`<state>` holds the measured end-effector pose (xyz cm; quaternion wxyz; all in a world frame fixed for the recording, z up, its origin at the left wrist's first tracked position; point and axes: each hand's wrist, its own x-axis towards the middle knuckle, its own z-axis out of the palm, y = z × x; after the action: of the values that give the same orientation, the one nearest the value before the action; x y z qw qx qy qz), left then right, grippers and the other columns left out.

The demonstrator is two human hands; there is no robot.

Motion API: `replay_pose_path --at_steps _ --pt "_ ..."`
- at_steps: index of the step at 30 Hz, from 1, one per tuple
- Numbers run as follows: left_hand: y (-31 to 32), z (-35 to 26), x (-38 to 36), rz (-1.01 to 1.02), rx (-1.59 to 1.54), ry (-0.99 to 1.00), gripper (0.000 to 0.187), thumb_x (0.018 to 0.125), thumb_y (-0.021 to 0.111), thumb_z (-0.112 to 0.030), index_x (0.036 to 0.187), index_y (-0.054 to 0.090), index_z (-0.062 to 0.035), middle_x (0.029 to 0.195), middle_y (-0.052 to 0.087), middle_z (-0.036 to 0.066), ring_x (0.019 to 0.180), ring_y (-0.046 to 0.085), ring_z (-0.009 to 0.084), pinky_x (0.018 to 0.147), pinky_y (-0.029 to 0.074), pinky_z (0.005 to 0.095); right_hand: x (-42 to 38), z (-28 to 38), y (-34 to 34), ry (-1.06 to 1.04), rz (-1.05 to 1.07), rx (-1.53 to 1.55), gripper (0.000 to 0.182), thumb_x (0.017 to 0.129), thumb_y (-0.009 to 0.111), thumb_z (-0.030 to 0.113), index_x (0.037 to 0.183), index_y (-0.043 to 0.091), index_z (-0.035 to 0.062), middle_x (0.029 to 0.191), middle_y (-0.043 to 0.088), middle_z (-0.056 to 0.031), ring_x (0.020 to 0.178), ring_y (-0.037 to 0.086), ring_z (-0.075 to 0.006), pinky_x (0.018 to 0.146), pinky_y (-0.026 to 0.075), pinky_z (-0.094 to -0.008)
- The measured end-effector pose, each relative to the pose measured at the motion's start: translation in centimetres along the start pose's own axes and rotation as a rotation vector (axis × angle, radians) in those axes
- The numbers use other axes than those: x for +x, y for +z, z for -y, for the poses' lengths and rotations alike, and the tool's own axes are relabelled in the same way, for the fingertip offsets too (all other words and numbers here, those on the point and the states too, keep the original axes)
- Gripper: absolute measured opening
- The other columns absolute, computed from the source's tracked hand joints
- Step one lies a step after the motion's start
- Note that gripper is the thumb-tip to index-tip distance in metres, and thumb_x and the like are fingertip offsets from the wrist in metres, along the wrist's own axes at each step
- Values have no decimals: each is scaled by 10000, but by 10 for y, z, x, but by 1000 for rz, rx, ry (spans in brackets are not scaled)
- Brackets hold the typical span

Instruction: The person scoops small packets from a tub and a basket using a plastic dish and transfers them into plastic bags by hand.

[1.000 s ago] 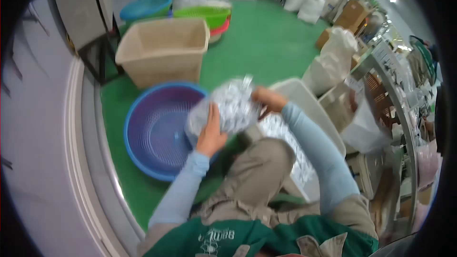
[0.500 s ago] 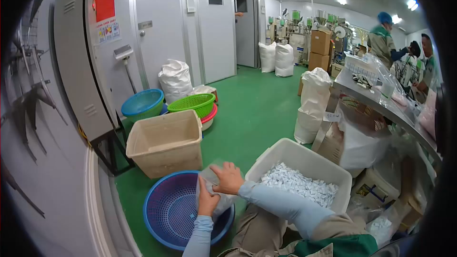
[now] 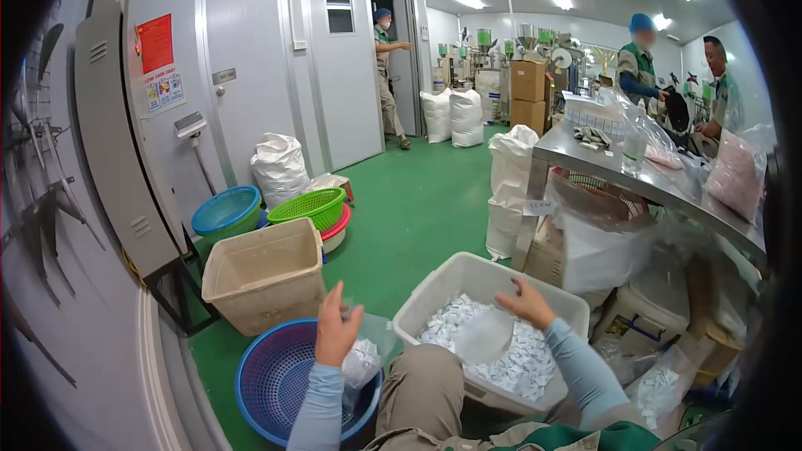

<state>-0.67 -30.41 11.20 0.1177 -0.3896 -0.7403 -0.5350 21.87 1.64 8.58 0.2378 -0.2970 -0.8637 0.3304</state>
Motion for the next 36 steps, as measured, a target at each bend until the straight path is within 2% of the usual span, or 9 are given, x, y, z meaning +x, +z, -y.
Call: replay_pose_path --at_steps 1,3,5,6,8,9,10,13,36 --pt "-7 -25 12 16 -25 12 564 815 628 -141 1315 404 -7 1199 523 189 961 579 248 772 493 338 -3 42 -34 32 120 338 606 820 647 361 1242 456 -30 1114 547 -185 984 545 -198 844 445 -300" --pt "-10 -73 32 36 -223 171 494 852 588 -126 1303 426 -3 1203 539 173 1032 563 234 846 465 318 -16 82 -88 -309 21 562 480 875 593 266 1260 460 13 1135 543 -99 1003 526 -140 880 416 -284" --pt "-37 -164 34 -9 -288 266 435 875 533 -72 1291 437 14 1211 543 155 1081 542 226 925 420 320 -56 149 -154 -661 -124 538 729 833 487 596 1326 400 67 1285 475 -142 1238 406 -240 1006 319 -407" --pt "-45 -185 36 -120 -374 458 381 930 464 -160 1268 467 17 1189 555 141 1070 538 197 935 410 317 -67 169 -179 -896 -138 652 750 842 469 594 1350 367 52 1354 420 -128 1259 392 -251 1004 326 -425" --pt "-80 -227 45 -139 -551 858 530 936 418 -352 1323 386 10 1288 468 191 1166 480 297 972 400 377 -83 194 -219 -1367 -79 822 813 825 358 677 1367 346 72 1384 380 -143 1275 372 -254 1007 321 -458" --pt "-86 -251 44 -180 -852 1066 643 908 441 -445 1346 335 14 1369 375 203 1237 413 335 995 378 393 -91 203 -229 -1450 -82 853 804 824 360 665 1368 343 73 1385 377 -143 1274 373 -254 1007 322 -456" --pt "-78 -304 31 -566 -1041 1114 736 846 498 -550 1309 395 13 1178 527 202 1018 557 350 858 491 398 -99 214 -238 -1526 -80 878 795 824 363 653 1368 340 74 1386 375 -143 1273 374 -254 1007 322 -454" --pt "-101 -318 31 -331 -1009 1307 723 843 503 -539 1301 400 11 1177 528 202 1016 558 348 855 491 397 -112 231 -241 -1598 -81 924 769 823 369 617 1370 332 78 1390 368 -143 1271 378 -254 1007 324 -448" --pt "63 -214 57 360 -442 499 626 823 539 -457 1236 438 3 1172 532 199 1000 567 327 830 492 392 -168 251 -246 -1553 -227 819 636 812 422 337 1383 270 103 1416 316 -144 1252 406 -255 1009 339 -403"
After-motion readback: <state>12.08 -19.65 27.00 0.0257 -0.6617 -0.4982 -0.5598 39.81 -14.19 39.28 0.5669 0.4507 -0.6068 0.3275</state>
